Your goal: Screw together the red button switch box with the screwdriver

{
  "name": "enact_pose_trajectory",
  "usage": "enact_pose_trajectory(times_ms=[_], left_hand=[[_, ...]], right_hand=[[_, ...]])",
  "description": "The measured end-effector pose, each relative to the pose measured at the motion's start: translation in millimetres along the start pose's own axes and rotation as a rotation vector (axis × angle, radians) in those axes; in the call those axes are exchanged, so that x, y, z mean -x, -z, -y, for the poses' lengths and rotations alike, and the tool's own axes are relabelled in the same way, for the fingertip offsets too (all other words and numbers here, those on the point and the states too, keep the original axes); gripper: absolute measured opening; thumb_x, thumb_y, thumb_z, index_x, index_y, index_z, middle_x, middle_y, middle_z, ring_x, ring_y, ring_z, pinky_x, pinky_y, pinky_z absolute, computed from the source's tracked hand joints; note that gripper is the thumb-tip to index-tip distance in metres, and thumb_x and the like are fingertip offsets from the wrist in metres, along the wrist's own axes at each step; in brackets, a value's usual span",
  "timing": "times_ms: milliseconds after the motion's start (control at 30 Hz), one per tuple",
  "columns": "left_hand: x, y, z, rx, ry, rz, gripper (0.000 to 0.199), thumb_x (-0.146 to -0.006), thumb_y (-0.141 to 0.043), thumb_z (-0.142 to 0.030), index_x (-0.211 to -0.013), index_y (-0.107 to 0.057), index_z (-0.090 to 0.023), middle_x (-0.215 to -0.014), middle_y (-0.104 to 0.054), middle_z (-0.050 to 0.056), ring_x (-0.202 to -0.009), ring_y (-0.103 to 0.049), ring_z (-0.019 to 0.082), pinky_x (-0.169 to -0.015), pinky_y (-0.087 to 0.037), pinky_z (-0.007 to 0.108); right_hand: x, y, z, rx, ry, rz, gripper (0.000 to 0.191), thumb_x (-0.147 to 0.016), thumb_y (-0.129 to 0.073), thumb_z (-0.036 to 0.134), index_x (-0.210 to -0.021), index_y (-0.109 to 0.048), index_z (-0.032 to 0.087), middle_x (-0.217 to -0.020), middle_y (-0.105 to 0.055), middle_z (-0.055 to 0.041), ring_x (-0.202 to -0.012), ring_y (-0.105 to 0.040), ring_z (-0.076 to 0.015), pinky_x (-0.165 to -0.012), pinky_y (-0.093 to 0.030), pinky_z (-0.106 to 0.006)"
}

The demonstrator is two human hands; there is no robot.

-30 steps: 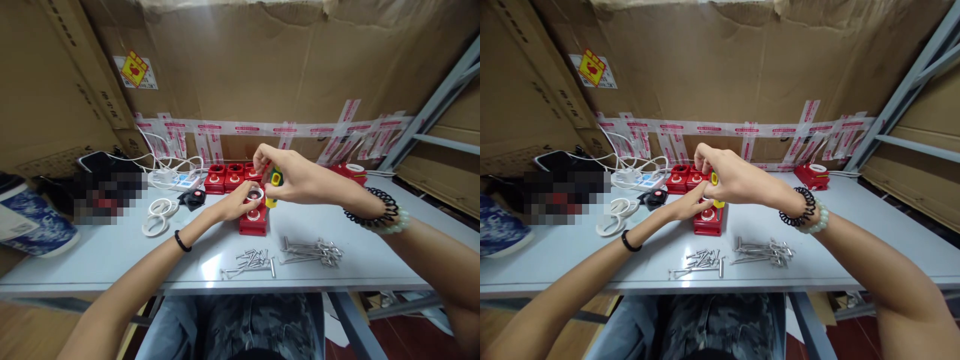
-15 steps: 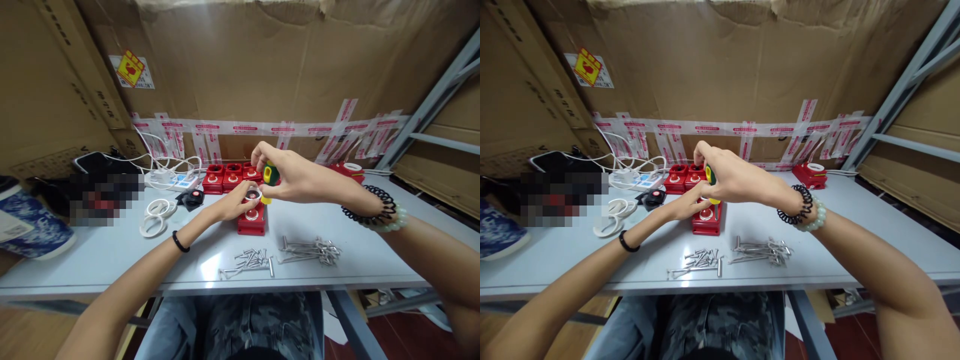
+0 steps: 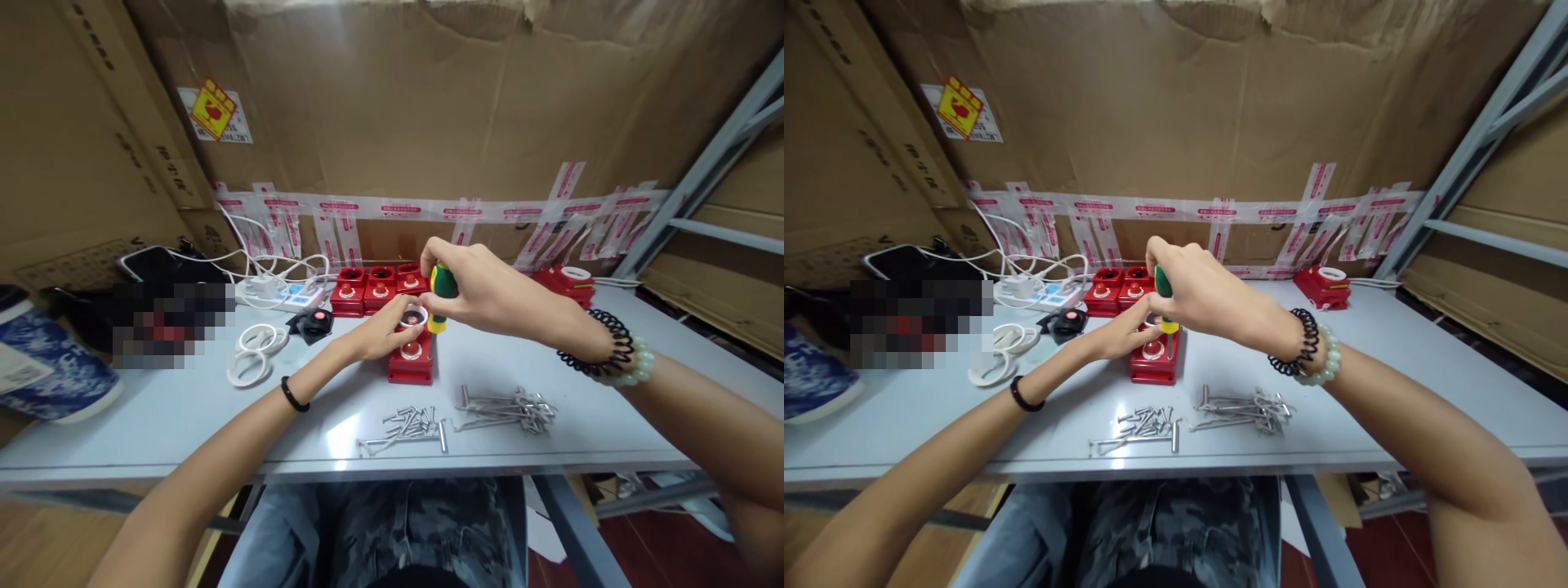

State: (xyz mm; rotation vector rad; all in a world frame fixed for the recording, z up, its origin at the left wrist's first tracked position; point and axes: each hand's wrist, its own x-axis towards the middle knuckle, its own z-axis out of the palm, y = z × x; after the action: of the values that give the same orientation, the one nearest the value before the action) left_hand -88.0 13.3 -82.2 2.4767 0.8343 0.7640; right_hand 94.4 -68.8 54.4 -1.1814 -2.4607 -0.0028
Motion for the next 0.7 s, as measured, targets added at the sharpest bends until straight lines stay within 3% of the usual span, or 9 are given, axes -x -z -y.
enact_pose_trajectory(times_ms=[133, 333, 600, 700], left_hand=[[-0.4, -1.2, 2.8, 0.011, -0.018, -0.011, 0.041, -0.090, -0.048, -0.045, -0.121, -0.042, -0.018, -0.121, -0.050, 0.011, -0.116, -0.050, 0.027, -0.104, -0.040, 0.046], [-0.3, -1.9, 5.2, 0.029, -0.003, -0.006, 0.042, -0.090, -0.049, -0.040, -0.125, -0.041, -0.017, -0.127, -0.048, 0.014, -0.120, -0.048, 0.029, -0.104, -0.040, 0.047], [1.1, 1.4, -1.7, -0.033, 0.028, -0.001, 0.043, -0.092, -0.045, -0.047, -0.122, -0.041, -0.017, -0.120, -0.051, 0.012, -0.112, -0.052, 0.027, -0.099, -0.044, 0.045], [3.3, 6.7, -10.7, -0.098, 0.059, 0.022, 0.043, -0.094, -0.042, -0.048, -0.125, -0.041, -0.019, -0.126, -0.050, 0.012, -0.116, -0.051, 0.028, -0.101, -0.041, 0.049]], right_hand=[[2.7, 0.4, -1.0, -0.095, 0.058, 0.046, 0.032, -0.070, -0.063, 0.016, -0.093, -0.041, 0.022, -0.073, -0.053, 0.0024, -0.060, -0.043, -0.0125, -0.054, -0.030, -0.028], [3.1, -4.9, 3.2, -0.096, 0.008, 0.008, 0.026, -0.074, -0.062, 0.022, -0.075, -0.036, 0.022, -0.062, -0.046, 0.0043, -0.056, -0.039, -0.0111, -0.053, -0.027, -0.028], [5.3, -5.4, -2.4, -0.204, -0.005, -0.064, 0.023, -0.070, -0.059, 0.018, -0.087, -0.044, 0.021, -0.068, -0.052, 0.0038, -0.059, -0.043, -0.0108, -0.054, -0.033, -0.026], [9.7, -1.3, -4.6, -0.252, -0.001, -0.133, 0.022, -0.071, -0.061, 0.020, -0.088, -0.046, 0.020, -0.073, -0.055, 0.0027, -0.062, -0.045, -0.0106, -0.055, -0.036, -0.026]])
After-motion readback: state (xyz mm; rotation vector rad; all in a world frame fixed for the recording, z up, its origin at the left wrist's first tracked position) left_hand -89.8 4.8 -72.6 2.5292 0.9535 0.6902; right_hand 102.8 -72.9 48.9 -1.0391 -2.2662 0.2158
